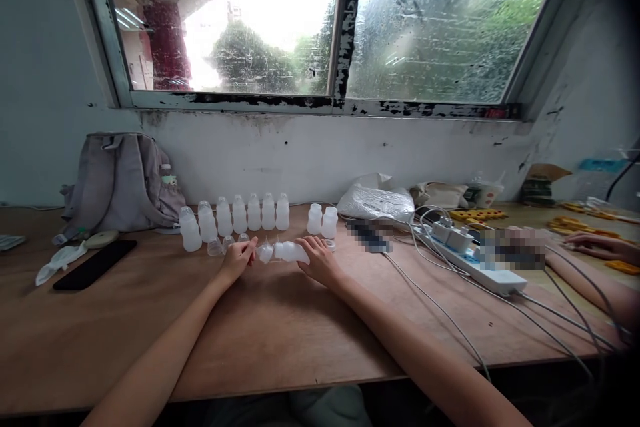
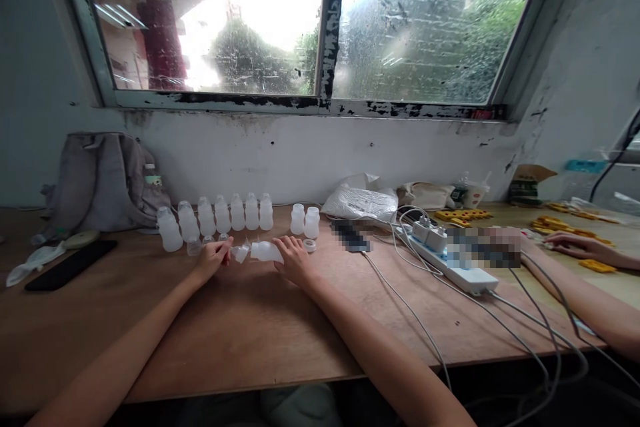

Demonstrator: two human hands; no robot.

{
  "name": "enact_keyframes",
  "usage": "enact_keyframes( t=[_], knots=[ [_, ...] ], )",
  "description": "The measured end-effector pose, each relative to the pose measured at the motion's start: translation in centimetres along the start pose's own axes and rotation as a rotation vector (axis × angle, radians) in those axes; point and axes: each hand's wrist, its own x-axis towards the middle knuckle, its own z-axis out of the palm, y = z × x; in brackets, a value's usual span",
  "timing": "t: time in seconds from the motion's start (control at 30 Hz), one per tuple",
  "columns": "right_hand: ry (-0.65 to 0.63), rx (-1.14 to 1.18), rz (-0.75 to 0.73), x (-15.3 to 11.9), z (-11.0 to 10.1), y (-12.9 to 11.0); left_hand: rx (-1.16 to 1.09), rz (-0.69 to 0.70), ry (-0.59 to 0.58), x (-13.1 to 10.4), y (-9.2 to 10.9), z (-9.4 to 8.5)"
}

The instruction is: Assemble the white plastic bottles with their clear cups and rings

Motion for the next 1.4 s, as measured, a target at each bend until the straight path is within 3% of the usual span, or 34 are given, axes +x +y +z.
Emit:
enact_keyframes(
  t=[0.2,0.4,0.57,0.77,0.93,1.1,1.23,1.4],
  knots=[
    [0.111,0.287,0.279,0.2,-0.2,-0.3,0.072,-0.029,0.008,-0.2,0.1,-0.1],
    [-0.04,0.516,0.384,0.0,0.6,0.1,0.107,-0.025,-0.036,-0.3,0.1,0.4],
    [-0.103,0.445,0.333,-0.3,1.5,0.2,0.072,-0.026,-0.055,-0.3,-0.1,0.5],
    [0.1,0.339,0.082,0.3,-1.4,-0.2,0.06,0.08,-0.042,-0.4,1.0,-0.2],
    [0.08,0.242,-0.059,2.1,-2.9,0.9,0.088,0.185,-0.206,-0.6,1.1,-0.4],
    [0.09,0.035,0.022,6.1,-2.2,3.7,0.153,0.199,-0.344,-0.6,-0.2,0.4],
    [-0.015,-0.175,0.157,9.4,-1.2,5.6,0.154,0.186,-0.339,-0.6,-0.6,0.7],
    [-0.081,-0.232,0.197,11.4,0.9,6.9,0.14,0.154,-0.32,-0.5,-0.7,0.9]
  ],
)
